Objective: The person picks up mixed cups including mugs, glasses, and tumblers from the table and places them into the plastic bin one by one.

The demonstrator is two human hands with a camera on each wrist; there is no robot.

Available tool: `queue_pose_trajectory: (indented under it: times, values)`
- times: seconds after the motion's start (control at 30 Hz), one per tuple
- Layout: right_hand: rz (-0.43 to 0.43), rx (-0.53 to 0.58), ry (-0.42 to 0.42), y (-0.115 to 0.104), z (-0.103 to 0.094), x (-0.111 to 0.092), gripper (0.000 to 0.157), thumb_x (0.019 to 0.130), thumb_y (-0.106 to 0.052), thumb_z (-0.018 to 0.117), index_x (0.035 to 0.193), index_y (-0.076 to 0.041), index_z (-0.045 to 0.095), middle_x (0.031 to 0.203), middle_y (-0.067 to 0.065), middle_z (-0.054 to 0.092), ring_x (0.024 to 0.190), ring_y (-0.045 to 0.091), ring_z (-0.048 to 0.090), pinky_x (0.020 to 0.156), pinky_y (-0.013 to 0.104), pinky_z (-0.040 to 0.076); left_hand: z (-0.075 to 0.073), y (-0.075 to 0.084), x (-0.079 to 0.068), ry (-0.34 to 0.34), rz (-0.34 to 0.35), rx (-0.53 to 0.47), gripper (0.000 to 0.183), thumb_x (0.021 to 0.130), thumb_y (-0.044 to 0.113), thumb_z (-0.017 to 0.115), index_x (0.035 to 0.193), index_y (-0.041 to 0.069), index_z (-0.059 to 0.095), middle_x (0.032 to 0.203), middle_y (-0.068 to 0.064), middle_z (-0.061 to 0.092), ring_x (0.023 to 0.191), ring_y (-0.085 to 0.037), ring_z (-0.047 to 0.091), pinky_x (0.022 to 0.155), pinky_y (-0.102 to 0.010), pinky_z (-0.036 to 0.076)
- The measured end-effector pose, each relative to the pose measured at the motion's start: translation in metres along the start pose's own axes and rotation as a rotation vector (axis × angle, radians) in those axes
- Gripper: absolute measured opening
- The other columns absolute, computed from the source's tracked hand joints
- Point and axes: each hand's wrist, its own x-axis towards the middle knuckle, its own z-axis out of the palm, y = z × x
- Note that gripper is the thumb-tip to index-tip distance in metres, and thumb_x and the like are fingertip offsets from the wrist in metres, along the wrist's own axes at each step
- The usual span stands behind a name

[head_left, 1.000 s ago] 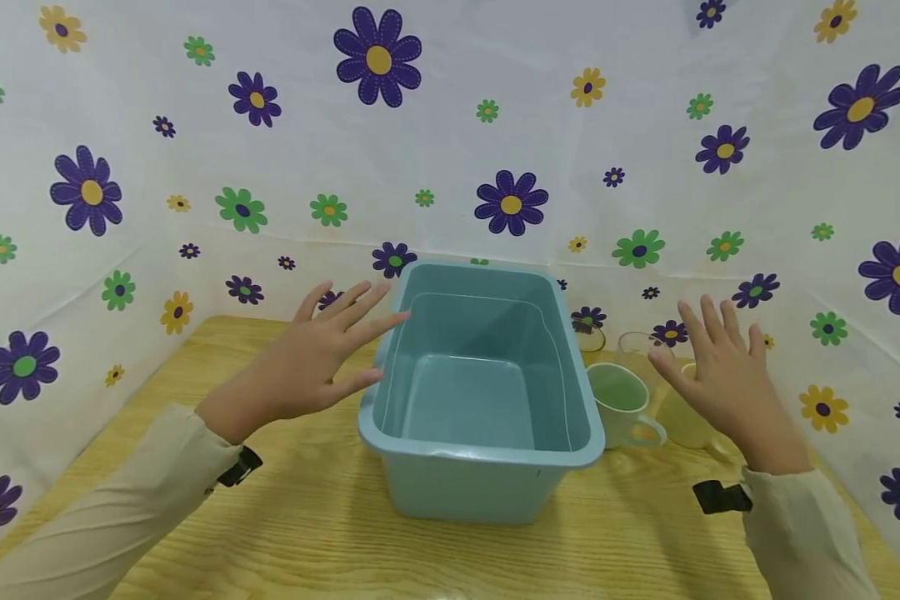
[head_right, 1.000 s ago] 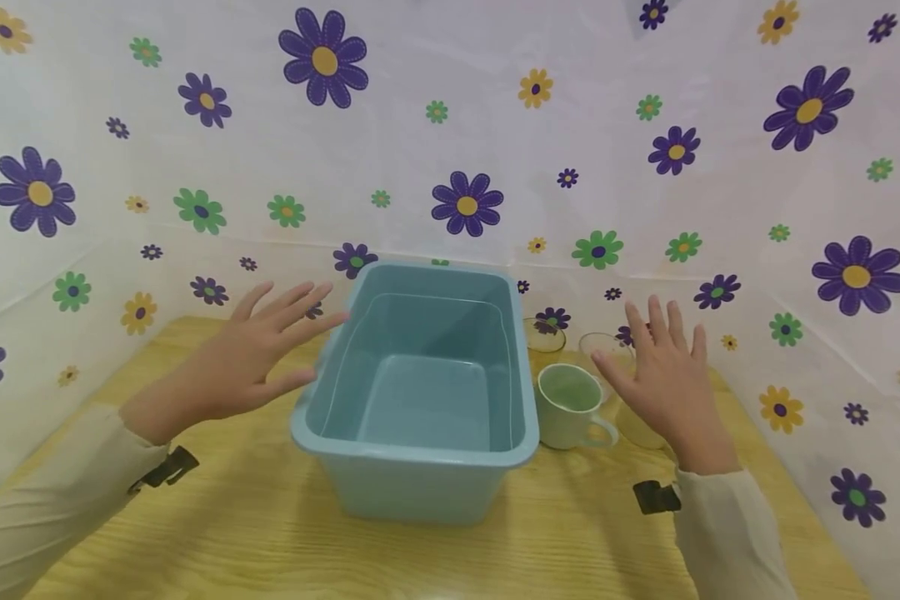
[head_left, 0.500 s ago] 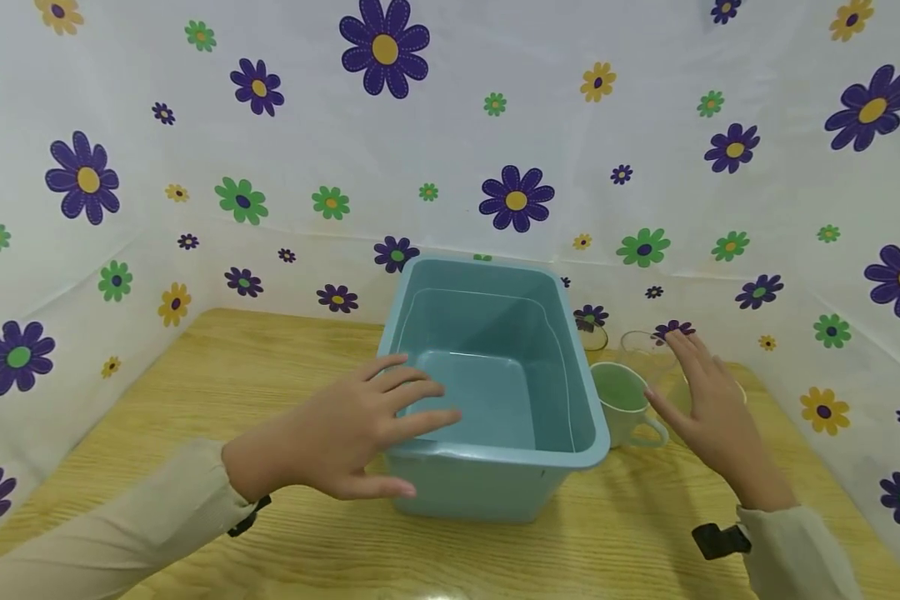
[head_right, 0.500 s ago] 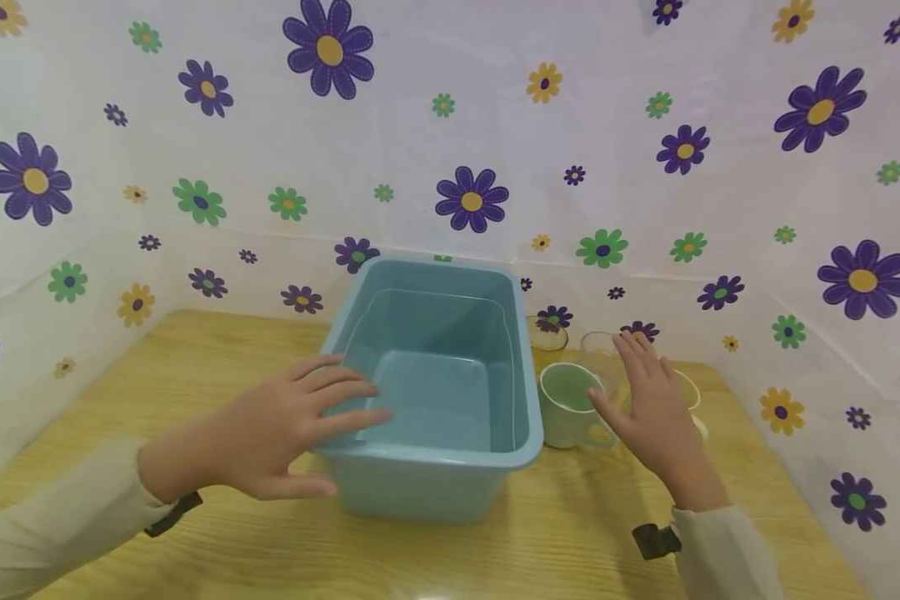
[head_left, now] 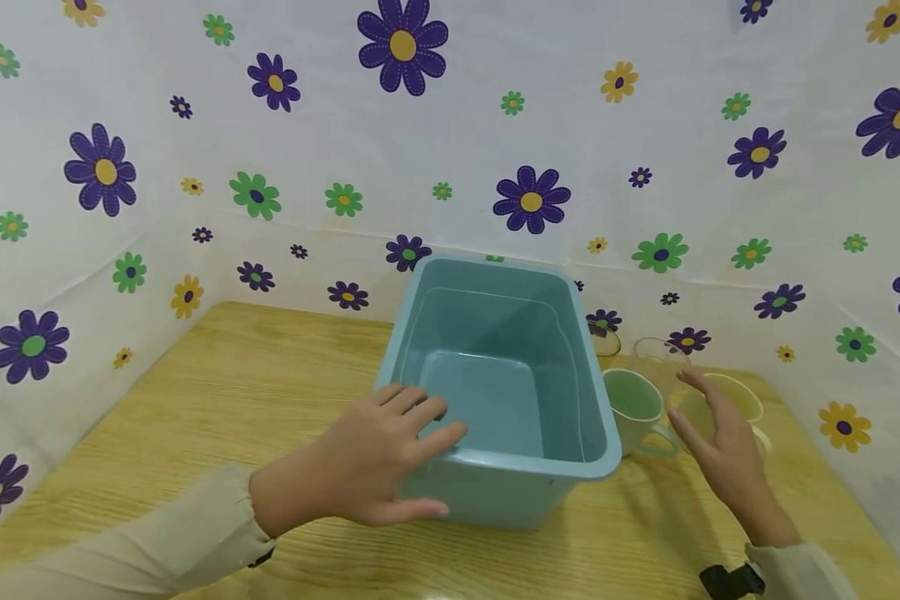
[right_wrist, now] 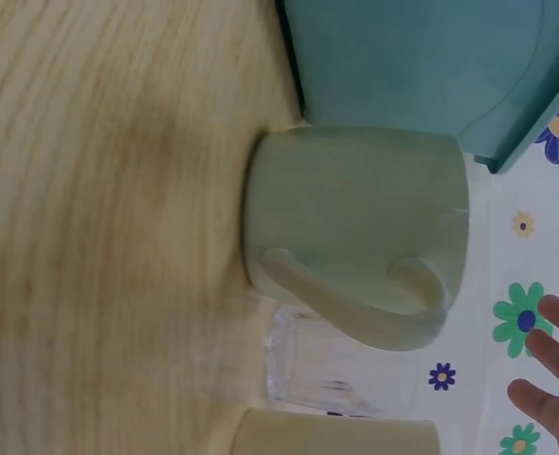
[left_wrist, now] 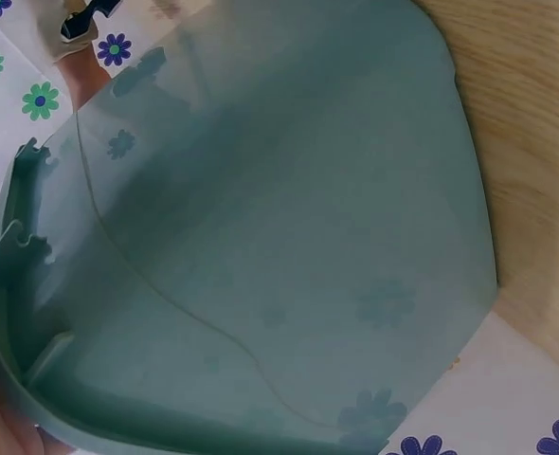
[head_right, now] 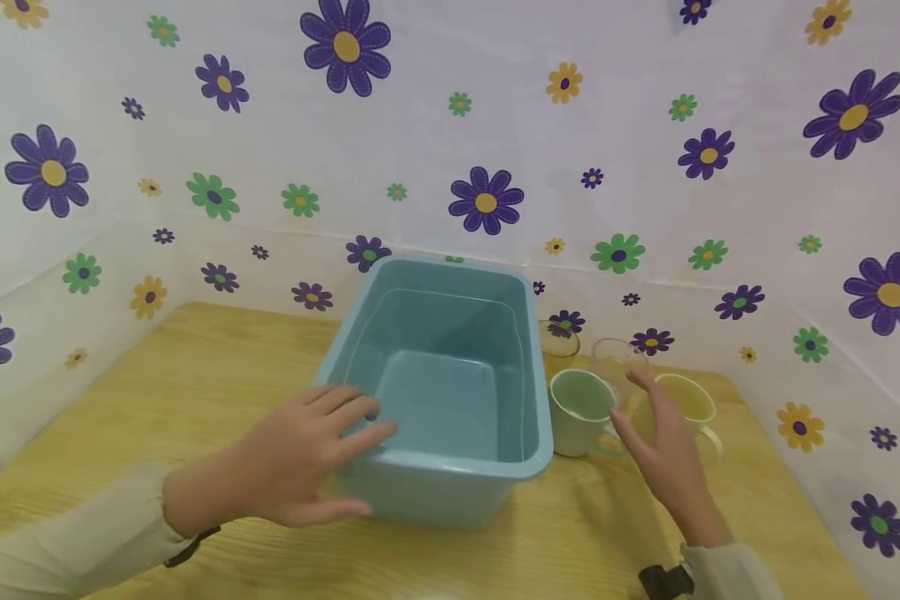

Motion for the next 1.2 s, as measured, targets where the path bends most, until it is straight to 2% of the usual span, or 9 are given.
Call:
queue_pose_trajectory:
  times: [0.07, 0.1, 0.27, 0.33, 0.57, 0.73, 0.9, 1.07, 1.2]
  values:
    - [-0.01, 0.017, 0.028, 0.002, 0.003, -0.003, 0.049, 0.092, -0.012, 0.055, 0.138, -0.005, 0.042, 0.135, 0.022, 0.049, 0.126, -0.014, 0.031, 0.104, 0.01, 0.024, 0.002, 0.002, -0.001, -0.013, -0.021, -0.002, 0.064, 0.087, 0.068, 0.032, 0.108, 0.014, 0.058, 0.092, -0.003, 0.056, 0.076, -0.018, 0.054, 0.068, -0.032, 0.047]
    - [-0.017, 0.029, 0.04, 0.003, 0.004, -0.004, 0.048, 0.091, -0.01, 0.055, 0.137, -0.004, 0.043, 0.135, 0.017, 0.05, 0.123, -0.017, 0.031, 0.098, 0.003, 0.022, 0.003, 0.003, -0.001, -0.018, -0.031, -0.002, 0.064, 0.088, 0.069, 0.029, 0.106, 0.014, 0.057, 0.09, -0.003, 0.055, 0.073, -0.017, 0.051, 0.064, -0.031, 0.045]
    - [-0.052, 0.073, 0.085, 0.005, 0.01, -0.007, 0.045, 0.088, -0.002, 0.056, 0.132, 0.001, 0.047, 0.13, -0.024, 0.045, 0.121, -0.018, 0.034, 0.097, 0.001, 0.026, 0.003, 0.006, -0.003, -0.012, -0.066, 0.013, 0.062, 0.088, 0.07, 0.028, 0.097, 0.014, 0.055, 0.082, -0.001, 0.05, 0.063, -0.014, 0.043, 0.055, -0.026, 0.037]
    - [-0.067, 0.09, 0.097, 0.006, 0.011, -0.008, 0.044, 0.087, 0.001, 0.057, 0.13, 0.003, 0.048, 0.127, -0.032, 0.042, 0.12, -0.017, 0.036, 0.096, 0.001, 0.027, 0.002, 0.007, -0.005, 0.002, -0.067, 0.026, 0.061, 0.088, 0.069, 0.028, 0.094, 0.015, 0.055, 0.079, 0.0, 0.049, 0.062, -0.015, 0.043, 0.054, -0.026, 0.038]
    - [-0.09, 0.117, 0.109, 0.01, 0.017, -0.009, 0.044, 0.084, 0.005, 0.058, 0.127, 0.004, 0.051, 0.126, -0.03, 0.046, 0.118, -0.016, 0.04, 0.093, 0.001, 0.029, -0.001, 0.002, -0.01, -0.005, -0.015, 0.031, 0.056, 0.087, 0.066, 0.036, 0.093, 0.015, 0.057, 0.066, 0.003, 0.049, 0.06, -0.015, 0.049, 0.067, -0.031, 0.047]
    - [-0.066, 0.115, 0.09, 0.009, 0.019, -0.012, 0.043, 0.085, 0.004, 0.057, 0.127, 0.005, 0.05, 0.125, -0.028, 0.047, 0.117, -0.016, 0.04, 0.093, 0.001, 0.029, -0.001, -0.003, -0.014, -0.032, 0.001, -0.015, 0.055, 0.089, 0.066, 0.033, 0.094, 0.015, 0.055, 0.065, 0.004, 0.047, 0.06, -0.013, 0.046, 0.067, -0.029, 0.043]
    - [-0.036, 0.113, 0.074, 0.01, 0.02, -0.014, 0.041, 0.087, 0.002, 0.057, 0.127, 0.006, 0.05, 0.125, -0.026, 0.047, 0.117, -0.017, 0.04, 0.093, 0.001, 0.03, -0.001, -0.005, -0.013, -0.058, -0.013, -0.073, 0.053, 0.089, 0.065, 0.032, 0.095, 0.017, 0.055, 0.068, 0.005, 0.048, 0.062, -0.012, 0.046, 0.066, -0.029, 0.041]
    - [-0.032, 0.121, 0.071, 0.012, 0.023, -0.015, 0.041, 0.087, 0.002, 0.057, 0.127, 0.005, 0.049, 0.124, -0.027, 0.047, 0.117, -0.016, 0.04, 0.092, 0.001, 0.031, 0.002, -0.005, -0.012, -0.05, -0.018, -0.086, 0.054, 0.09, 0.065, 0.029, 0.093, 0.017, 0.053, 0.067, 0.006, 0.045, 0.061, -0.01, 0.043, 0.064, -0.028, 0.039]
    - [-0.041, 0.146, 0.078, 0.013, 0.026, -0.016, 0.043, 0.085, 0.006, 0.057, 0.127, 0.005, 0.049, 0.123, -0.025, 0.049, 0.115, -0.016, 0.042, 0.09, 0.0, 0.033, 0.004, -0.005, -0.011, -0.038, -0.02, -0.077, 0.052, 0.089, 0.065, 0.033, 0.092, 0.017, 0.053, 0.068, 0.006, 0.044, 0.061, -0.01, 0.041, 0.064, -0.028, 0.038]
